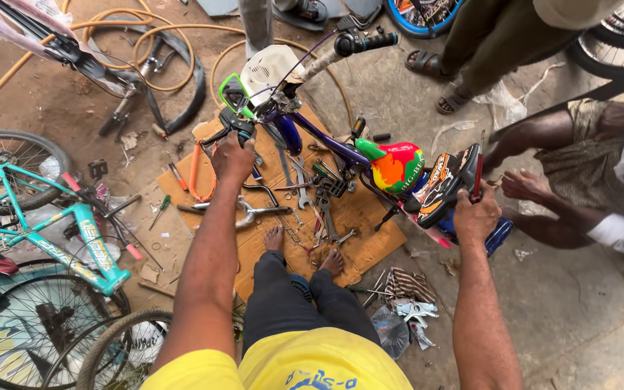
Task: The person sits on the ground and uses a screwdriver to adjust a green plastic part attached to the bicycle handlebars. They then pick up a chrome bicycle hub from a plastic bag and inspect it.
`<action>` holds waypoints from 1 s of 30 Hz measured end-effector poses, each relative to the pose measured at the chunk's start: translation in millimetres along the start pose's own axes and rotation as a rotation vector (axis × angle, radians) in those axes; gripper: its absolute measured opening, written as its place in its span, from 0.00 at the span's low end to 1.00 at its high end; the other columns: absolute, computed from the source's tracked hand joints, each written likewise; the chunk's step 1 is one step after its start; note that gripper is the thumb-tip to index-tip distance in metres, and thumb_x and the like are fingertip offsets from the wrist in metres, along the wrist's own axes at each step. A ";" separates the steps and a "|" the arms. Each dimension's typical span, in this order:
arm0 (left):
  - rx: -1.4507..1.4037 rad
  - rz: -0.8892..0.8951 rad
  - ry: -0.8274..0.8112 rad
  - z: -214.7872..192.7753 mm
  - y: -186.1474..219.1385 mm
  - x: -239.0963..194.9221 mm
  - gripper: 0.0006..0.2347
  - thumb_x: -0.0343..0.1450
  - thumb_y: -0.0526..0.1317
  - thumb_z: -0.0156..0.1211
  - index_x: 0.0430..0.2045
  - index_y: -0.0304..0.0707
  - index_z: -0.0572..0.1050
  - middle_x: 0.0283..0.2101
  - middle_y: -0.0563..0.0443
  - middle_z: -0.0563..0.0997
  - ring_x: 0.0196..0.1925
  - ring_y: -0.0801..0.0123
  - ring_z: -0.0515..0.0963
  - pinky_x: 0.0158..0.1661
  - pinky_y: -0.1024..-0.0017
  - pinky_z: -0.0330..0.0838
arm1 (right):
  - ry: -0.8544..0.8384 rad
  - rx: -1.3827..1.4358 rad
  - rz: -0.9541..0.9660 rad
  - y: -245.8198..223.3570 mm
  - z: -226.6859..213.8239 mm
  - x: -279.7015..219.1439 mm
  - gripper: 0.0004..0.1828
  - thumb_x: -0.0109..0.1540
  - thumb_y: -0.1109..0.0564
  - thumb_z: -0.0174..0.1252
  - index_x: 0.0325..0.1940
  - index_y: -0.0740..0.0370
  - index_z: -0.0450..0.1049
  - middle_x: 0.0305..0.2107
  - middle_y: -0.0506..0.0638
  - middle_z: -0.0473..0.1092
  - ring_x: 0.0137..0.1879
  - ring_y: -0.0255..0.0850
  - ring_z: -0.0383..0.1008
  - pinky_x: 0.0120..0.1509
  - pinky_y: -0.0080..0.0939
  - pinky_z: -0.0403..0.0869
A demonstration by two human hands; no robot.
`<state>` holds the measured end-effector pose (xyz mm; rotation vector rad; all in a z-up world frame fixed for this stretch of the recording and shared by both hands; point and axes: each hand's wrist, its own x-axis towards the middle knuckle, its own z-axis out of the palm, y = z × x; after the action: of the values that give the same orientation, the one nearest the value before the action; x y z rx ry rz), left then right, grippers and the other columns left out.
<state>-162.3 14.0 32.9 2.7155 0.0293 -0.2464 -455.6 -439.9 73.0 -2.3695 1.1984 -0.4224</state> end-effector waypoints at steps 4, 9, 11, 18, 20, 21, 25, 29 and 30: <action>0.051 0.080 0.071 -14.6 3.4 10.3 0.21 0.70 0.50 0.63 0.50 0.34 0.74 0.45 0.31 0.81 0.48 0.40 0.81 0.49 0.48 0.73 | 0.049 -0.027 -0.055 2.9 15.9 5.0 0.21 0.58 0.56 0.71 0.53 0.63 0.77 0.37 0.61 0.78 0.44 0.58 0.79 0.54 0.55 0.74; 0.131 0.033 -0.044 -31.7 11.8 23.8 0.19 0.71 0.50 0.61 0.49 0.36 0.74 0.45 0.33 0.82 0.48 0.40 0.81 0.50 0.47 0.73 | 0.031 -0.098 -0.024 8.4 25.6 10.2 0.21 0.57 0.55 0.73 0.50 0.64 0.77 0.34 0.61 0.77 0.41 0.58 0.78 0.53 0.57 0.73; 0.131 0.063 -0.025 -36.7 12.2 26.3 0.18 0.71 0.51 0.61 0.46 0.36 0.75 0.45 0.35 0.82 0.47 0.42 0.82 0.48 0.47 0.73 | 0.039 -0.104 -0.054 12.8 22.8 5.7 0.21 0.56 0.55 0.75 0.47 0.66 0.77 0.33 0.61 0.77 0.41 0.58 0.78 0.52 0.56 0.73; 0.201 0.056 -0.077 -48.5 -8.7 56.6 0.18 0.74 0.51 0.60 0.48 0.35 0.74 0.42 0.34 0.82 0.45 0.43 0.82 0.45 0.48 0.74 | -0.068 0.040 0.028 -4.8 25.9 -10.6 0.22 0.53 0.55 0.75 0.46 0.67 0.76 0.30 0.58 0.76 0.37 0.51 0.77 0.48 0.51 0.73; 0.188 0.067 0.016 -52.2 -20.4 68.7 0.19 0.72 0.52 0.63 0.44 0.33 0.76 0.44 0.34 0.81 0.47 0.43 0.81 0.46 0.48 0.74 | -0.091 0.098 -0.006 -17.3 31.0 -20.3 0.23 0.54 0.55 0.75 0.48 0.66 0.76 0.31 0.58 0.75 0.37 0.52 0.76 0.47 0.52 0.74; 0.183 0.071 0.059 -54.2 -26.8 73.6 0.19 0.71 0.52 0.64 0.42 0.32 0.77 0.45 0.34 0.81 0.49 0.44 0.80 0.46 0.48 0.73 | -0.105 0.125 -0.020 -24.7 34.7 -26.4 0.23 0.54 0.55 0.74 0.48 0.66 0.76 0.31 0.58 0.75 0.37 0.53 0.76 0.47 0.52 0.74; 0.134 -0.032 0.062 -59.0 -38.5 89.8 0.17 0.72 0.47 0.66 0.47 0.32 0.78 0.53 0.33 0.79 0.58 0.43 0.77 0.59 0.48 0.67 | -0.112 0.055 -0.007 -60.7 53.6 -34.1 0.23 0.55 0.51 0.74 0.49 0.62 0.75 0.32 0.57 0.76 0.39 0.55 0.77 0.46 0.56 0.73; 0.119 0.097 0.228 -71.5 -57.6 88.1 0.25 0.64 0.44 0.71 0.50 0.25 0.74 0.59 0.28 0.72 0.63 0.36 0.70 0.58 0.41 0.62 | -0.103 0.049 0.020 -103.4 72.0 -23.2 0.22 0.55 0.51 0.72 0.49 0.58 0.75 0.32 0.56 0.76 0.40 0.57 0.77 0.47 0.58 0.73; 0.117 0.151 0.286 -72.5 -63.6 87.1 0.27 0.61 0.42 0.71 0.52 0.25 0.73 0.59 0.27 0.71 0.64 0.35 0.69 0.56 0.37 0.60 | -0.103 0.036 0.004 -110.9 73.4 -20.9 0.21 0.55 0.51 0.73 0.48 0.58 0.75 0.32 0.57 0.76 0.41 0.57 0.78 0.47 0.58 0.73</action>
<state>-68.1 100.0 57.4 2.8291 -0.1108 0.1902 -359.0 -346.4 66.6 -2.3279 1.1398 -0.3135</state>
